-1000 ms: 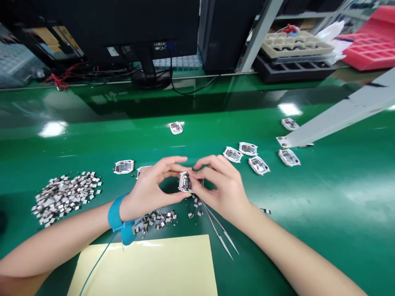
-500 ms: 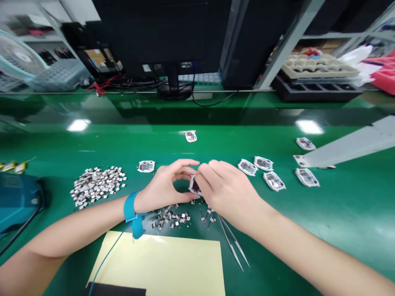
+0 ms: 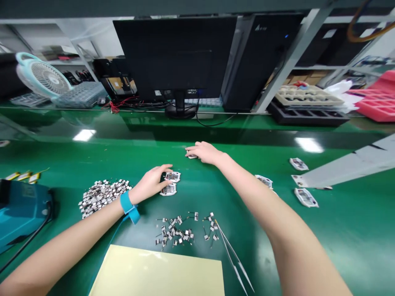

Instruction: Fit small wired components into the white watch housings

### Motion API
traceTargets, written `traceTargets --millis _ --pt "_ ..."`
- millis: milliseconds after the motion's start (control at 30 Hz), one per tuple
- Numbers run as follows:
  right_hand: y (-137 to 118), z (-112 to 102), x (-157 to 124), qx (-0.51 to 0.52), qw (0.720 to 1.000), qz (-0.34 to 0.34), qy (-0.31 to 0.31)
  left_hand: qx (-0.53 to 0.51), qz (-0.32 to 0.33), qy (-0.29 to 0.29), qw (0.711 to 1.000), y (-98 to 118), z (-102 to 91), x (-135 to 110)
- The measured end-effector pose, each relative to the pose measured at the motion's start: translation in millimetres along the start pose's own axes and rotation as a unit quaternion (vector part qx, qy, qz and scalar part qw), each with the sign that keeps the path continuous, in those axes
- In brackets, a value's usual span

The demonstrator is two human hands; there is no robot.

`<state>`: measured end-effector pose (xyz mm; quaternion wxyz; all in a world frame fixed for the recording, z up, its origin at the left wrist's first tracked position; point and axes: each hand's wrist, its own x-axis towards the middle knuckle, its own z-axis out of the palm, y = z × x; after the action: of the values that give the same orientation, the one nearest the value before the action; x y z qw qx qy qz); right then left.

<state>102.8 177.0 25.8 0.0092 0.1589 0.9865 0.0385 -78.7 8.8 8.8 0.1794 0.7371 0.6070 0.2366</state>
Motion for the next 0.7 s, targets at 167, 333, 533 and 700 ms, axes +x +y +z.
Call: traceTargets --millis 167,333,533,700 --pt "9.7 -2.0 8.7 0.013 0.999 0.017 -0.042 0.099 0.036 -0.029 0.994 -1.3 -11.9 -8.5" --pt "-14.6 -12.1 -37.5 0.027 0.995 0.098 -0.007 0.112 0.207 -0.092 0.968 37.5 0.5 -11.6" --pt "-72.1 1.9 -98.9 0.043 0.988 0.148 0.032 0.118 0.417 -0.222 0.874 63.8 33.8 0.2" --pt "-86.8 20.1 -116.4 0.035 0.98 0.182 0.073 0.163 0.428 -0.232 0.858 62.1 32.1 3.0"
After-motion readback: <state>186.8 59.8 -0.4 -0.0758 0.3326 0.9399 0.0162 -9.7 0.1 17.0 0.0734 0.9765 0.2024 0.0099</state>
